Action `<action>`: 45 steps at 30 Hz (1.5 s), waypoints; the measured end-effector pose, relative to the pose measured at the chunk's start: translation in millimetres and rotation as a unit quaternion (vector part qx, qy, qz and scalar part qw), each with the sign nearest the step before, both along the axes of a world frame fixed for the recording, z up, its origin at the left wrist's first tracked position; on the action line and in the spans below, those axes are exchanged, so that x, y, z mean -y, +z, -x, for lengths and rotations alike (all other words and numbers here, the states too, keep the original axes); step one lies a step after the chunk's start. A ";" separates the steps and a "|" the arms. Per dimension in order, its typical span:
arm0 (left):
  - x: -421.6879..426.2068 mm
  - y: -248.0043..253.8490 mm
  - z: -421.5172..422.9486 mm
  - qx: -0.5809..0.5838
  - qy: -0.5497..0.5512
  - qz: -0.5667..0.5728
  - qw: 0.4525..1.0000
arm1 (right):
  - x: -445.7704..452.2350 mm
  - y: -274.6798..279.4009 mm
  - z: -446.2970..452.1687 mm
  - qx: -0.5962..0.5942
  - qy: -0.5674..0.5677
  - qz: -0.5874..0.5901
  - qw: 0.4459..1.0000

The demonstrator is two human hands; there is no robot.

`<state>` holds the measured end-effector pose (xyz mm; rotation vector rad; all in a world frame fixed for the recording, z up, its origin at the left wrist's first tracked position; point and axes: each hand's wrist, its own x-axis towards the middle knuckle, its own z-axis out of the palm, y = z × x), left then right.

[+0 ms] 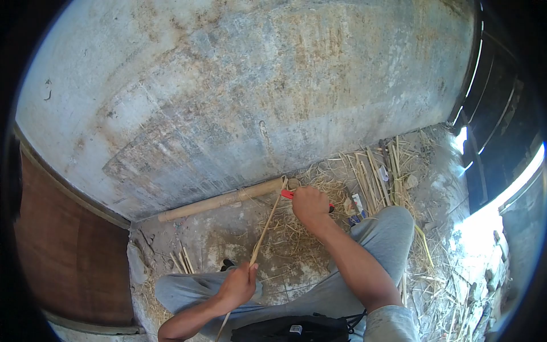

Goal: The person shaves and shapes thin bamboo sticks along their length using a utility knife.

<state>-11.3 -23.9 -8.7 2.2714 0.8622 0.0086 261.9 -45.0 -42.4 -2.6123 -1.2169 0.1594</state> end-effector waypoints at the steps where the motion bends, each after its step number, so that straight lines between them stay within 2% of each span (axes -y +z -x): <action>1: -1.2 1.5 -0.1 -0.014 0.002 -0.003 1.000 | -0.8 -0.4 -0.3 0.000 -0.006 0.005 1.000; 8: -4.8 2.4 0.7 -0.041 -0.014 0.011 0.999 | 3.7 -4.2 -24.3 -0.025 -0.095 -0.022 0.995; 15: -22.3 2.3 -3.3 -0.008 0.025 0.008 1.000 | 1.5 18.6 -8.8 -0.055 -0.112 -0.083 0.989; 18: -35.8 -13.1 -0.5 0.022 0.058 0.030 0.998 | 4.8 30.7 -3.7 -0.118 -0.092 -0.128 0.980; 20: -46.5 -30.8 3.4 0.088 0.029 0.092 0.991 | 4.2 37.1 9.8 -0.173 -0.006 -0.169 0.970; 21: -45.2 -27.8 0.9 0.089 0.031 0.092 0.991 | 3.6 37.8 17.5 -0.172 -0.004 -0.169 0.970; 23: -42.6 -20.0 -6.6 0.128 0.096 0.300 0.940 | 4.7 35.6 34.2 -0.162 0.057 -0.178 0.969; 24: -41.8 -11.7 -8.1 0.129 0.097 0.299 0.940 | 5.5 31.7 39.2 -0.162 0.058 -0.179 0.969; 26: -40.1 4.0 -9.8 0.122 0.095 0.442 0.883 | 5.9 22.2 46.9 -0.152 0.098 -0.178 0.967; 30: -45.0 1.2 -12.9 0.133 0.099 0.488 0.857 | 8.9 19.1 53.8 -0.141 0.116 -0.166 0.969; 32: -47.7 1.2 -13.4 0.125 0.136 0.527 0.829 | 10.4 20.5 56.7 -0.121 0.126 -0.149 0.973; 38: -48.4 3.8 -14.2 0.129 0.187 0.537 0.812 | 11.5 11.0 61.9 -0.056 0.154 -0.133 0.977; 45: -49.4 5.2 -10.5 0.154 0.161 0.561 0.797 | 12.4 20.8 69.9 -0.079 0.148 -0.076 0.983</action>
